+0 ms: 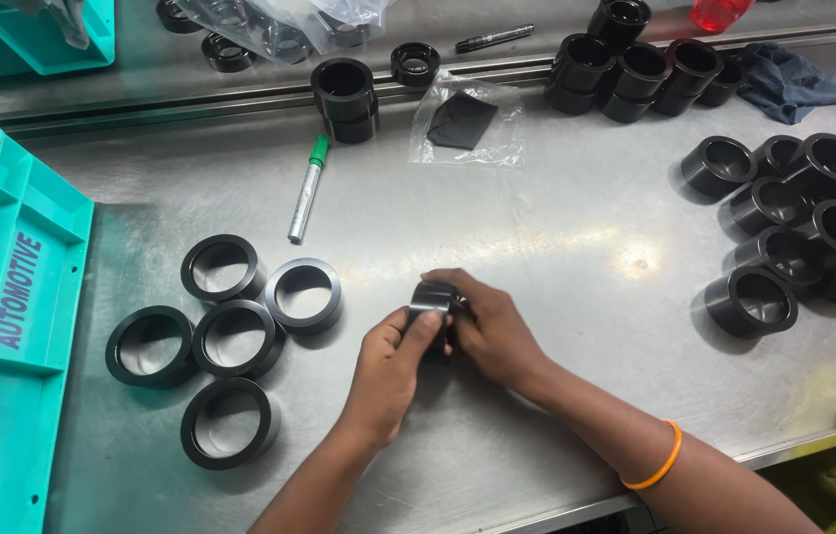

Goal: Inspecting black cylindrical metal parts, marking them with a green pen, and sorting them into crates.

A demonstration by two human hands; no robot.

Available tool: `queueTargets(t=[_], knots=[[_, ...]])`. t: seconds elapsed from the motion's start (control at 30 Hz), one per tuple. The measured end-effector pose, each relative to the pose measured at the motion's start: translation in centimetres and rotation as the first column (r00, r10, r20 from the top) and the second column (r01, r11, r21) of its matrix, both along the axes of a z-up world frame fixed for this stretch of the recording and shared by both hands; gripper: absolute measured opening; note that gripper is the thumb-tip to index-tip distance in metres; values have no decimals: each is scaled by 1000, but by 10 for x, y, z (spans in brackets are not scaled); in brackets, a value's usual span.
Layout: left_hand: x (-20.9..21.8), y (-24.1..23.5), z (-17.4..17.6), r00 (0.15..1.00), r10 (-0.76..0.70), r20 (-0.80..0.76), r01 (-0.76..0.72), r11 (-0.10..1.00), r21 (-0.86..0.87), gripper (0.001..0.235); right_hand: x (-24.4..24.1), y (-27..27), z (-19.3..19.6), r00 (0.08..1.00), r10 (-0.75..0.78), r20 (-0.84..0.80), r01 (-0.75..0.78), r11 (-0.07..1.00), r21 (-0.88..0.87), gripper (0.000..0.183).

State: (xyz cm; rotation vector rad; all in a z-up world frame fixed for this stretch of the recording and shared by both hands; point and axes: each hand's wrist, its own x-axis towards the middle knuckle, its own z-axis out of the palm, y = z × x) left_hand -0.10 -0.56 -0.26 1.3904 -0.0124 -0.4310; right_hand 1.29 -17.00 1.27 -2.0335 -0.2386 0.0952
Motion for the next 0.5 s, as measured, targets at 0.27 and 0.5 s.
queueTargets(t=[0.27, 0.5], knots=[[19, 19, -35, 889, 76, -452, -395, 629, -670, 40, 8, -10, 8, 854, 250, -457, 46, 837, 545, 77], [14, 12, 9, 852, 213, -479, -435, 797, -419, 52, -11, 0, 3, 988, 127, 87, -143, 966, 217, 85]])
